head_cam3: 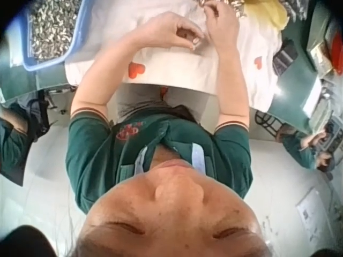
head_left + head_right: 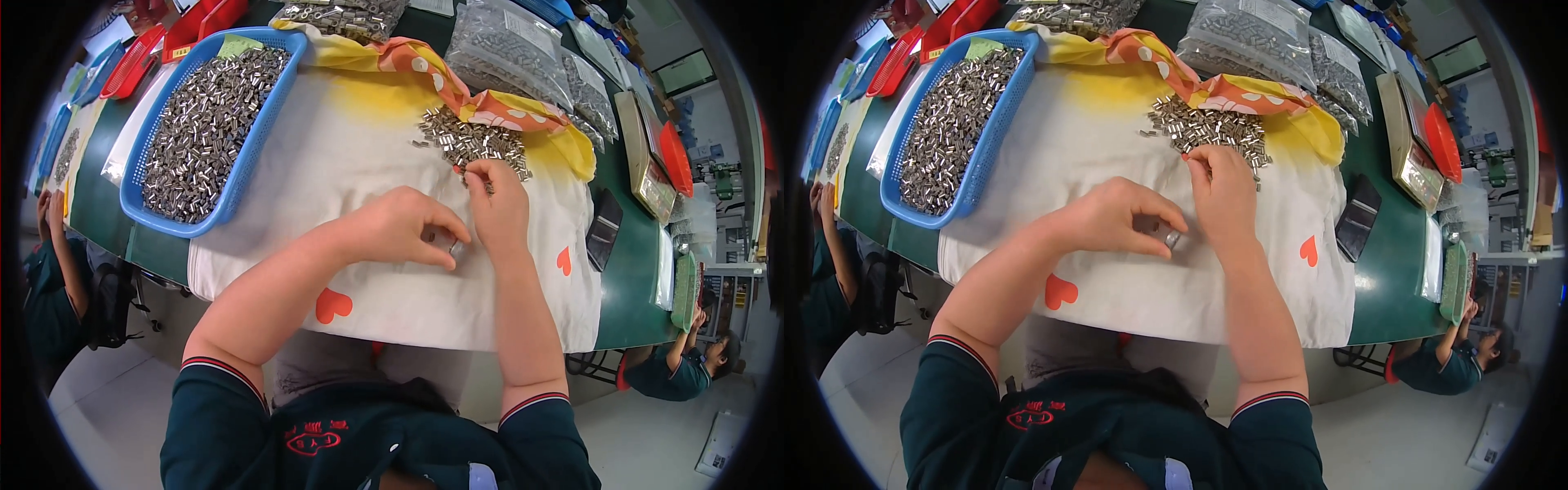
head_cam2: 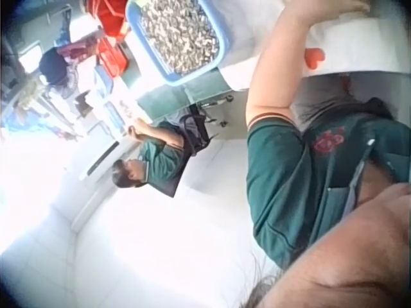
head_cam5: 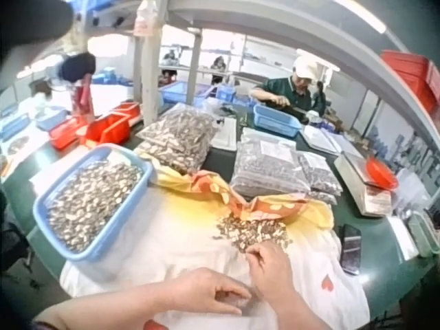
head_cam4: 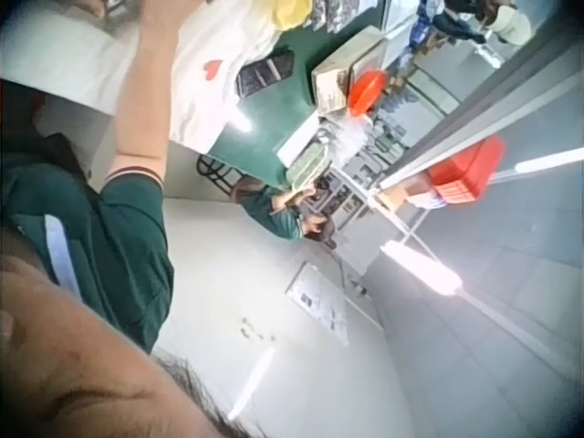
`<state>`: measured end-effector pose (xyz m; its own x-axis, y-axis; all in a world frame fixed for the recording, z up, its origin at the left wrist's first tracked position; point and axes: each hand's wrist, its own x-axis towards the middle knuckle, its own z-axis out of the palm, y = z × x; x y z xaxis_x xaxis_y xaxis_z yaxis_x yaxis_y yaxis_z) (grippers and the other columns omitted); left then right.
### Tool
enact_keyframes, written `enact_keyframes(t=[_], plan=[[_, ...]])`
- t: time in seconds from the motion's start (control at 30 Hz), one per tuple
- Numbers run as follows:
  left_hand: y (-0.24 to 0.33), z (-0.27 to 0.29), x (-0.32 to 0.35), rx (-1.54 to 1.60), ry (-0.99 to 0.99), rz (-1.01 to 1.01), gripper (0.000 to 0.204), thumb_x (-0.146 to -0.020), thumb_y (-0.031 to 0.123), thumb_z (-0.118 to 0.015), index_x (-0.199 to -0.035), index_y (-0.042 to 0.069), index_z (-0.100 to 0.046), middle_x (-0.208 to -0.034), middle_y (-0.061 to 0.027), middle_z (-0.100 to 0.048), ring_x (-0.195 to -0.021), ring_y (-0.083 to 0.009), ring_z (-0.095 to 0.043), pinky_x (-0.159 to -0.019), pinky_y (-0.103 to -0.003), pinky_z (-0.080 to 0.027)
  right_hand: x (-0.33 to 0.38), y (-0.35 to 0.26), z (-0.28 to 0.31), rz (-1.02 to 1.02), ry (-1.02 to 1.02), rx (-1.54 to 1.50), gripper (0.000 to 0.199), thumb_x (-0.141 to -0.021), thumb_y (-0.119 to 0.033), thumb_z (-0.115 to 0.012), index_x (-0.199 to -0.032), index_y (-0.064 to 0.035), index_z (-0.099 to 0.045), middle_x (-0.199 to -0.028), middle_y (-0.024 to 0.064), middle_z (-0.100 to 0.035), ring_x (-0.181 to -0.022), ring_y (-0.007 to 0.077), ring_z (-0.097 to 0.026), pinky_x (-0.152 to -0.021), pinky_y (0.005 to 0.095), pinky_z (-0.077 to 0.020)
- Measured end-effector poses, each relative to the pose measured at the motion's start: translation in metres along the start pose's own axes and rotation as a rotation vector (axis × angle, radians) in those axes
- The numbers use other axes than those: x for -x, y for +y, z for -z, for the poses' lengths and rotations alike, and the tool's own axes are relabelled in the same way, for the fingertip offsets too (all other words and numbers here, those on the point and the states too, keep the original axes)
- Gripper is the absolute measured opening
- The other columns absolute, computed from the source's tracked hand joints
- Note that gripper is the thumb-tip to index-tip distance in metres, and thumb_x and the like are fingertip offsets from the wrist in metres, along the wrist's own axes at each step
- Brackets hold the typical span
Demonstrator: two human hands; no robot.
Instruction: Assembling and sorting small metal components at a factory workstation.
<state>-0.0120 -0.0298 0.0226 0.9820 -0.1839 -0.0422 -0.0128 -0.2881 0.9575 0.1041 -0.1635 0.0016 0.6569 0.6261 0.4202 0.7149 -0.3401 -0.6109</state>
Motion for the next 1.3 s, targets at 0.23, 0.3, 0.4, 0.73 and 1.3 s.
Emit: enact_keyframes(t=[0.23, 0.3, 0.4, 0.73, 1.3], plan=[[-0.005, 0.004, 0.004, -0.056, -0.078, -0.020, 0.030, -0.066, 0.016, -0.071, -0.094, 0.006, -0.063, -0.074, -0.0063, -0.062, -0.069, -0.0130, -0.059, -0.067, -0.025, -0.046, 0.007, -0.006, 0.015, -0.159, -0.144, -0.225, 0.012, -0.077, -0.004, -0.056, -0.089, -0.0015, -0.058, -0.082, 0.0056, -0.059, -0.072, 0.0131, -0.055, -0.066, 0.0232, -0.0434], [-0.007, 0.008, 0.001, 0.162, 0.082, 0.107, 0.027, -0.067, 0.013, -0.071, -0.092, 0.005, -0.063, -0.075, -0.0037, -0.063, -0.071, -0.0085, -0.058, -0.068, -0.023, -0.046, 0.006, -0.003, 0.018, -0.258, -0.119, -0.500, 0.012, -0.076, -0.002, -0.058, -0.087, -0.0017, -0.059, -0.079, 0.0024, -0.058, -0.071, 0.0094, -0.052, -0.067, 0.0220, -0.0422], [-0.021, 0.010, -0.006, 0.406, 0.187, 0.116, 0.029, -0.070, 0.007, -0.069, -0.097, -0.001, -0.060, -0.083, -0.0030, -0.062, -0.075, -0.0067, -0.056, -0.069, -0.022, -0.047, 0.008, -0.008, 0.024, -0.362, -0.176, -0.711, 0.010, -0.075, -0.001, -0.060, -0.085, -0.0019, -0.060, -0.078, 0.0004, -0.058, -0.071, 0.0078, -0.051, -0.067, 0.0215, -0.0416], [-0.022, 0.009, -0.009, 0.595, 0.252, 0.125, 0.031, -0.073, 0.001, -0.065, -0.103, -0.003, -0.057, -0.088, -0.0056, -0.061, -0.077, -0.0084, -0.057, -0.069, -0.021, -0.047, 0.013, -0.017, 0.020, -0.214, -0.257, -0.522, 0.008, -0.073, -0.001, -0.061, -0.080, -0.0016, -0.059, -0.075, 0.0016, -0.058, -0.070, 0.0093, -0.052, -0.064, 0.0227, -0.0418], [-0.019, 0.012, -0.005, 0.374, 0.263, 0.137, 0.031, -0.070, 0.006, -0.070, -0.099, -0.001, -0.061, -0.084, -0.0053, -0.063, -0.075, -0.0078, -0.057, -0.067, -0.022, -0.047, 0.009, -0.013, 0.021, -0.240, -0.260, -0.306, 0.011, -0.074, -0.004, -0.060, -0.085, -0.0016, -0.060, -0.076, 0.0062, -0.059, -0.066, 0.0129, -0.056, -0.058, 0.0236, -0.0435]])
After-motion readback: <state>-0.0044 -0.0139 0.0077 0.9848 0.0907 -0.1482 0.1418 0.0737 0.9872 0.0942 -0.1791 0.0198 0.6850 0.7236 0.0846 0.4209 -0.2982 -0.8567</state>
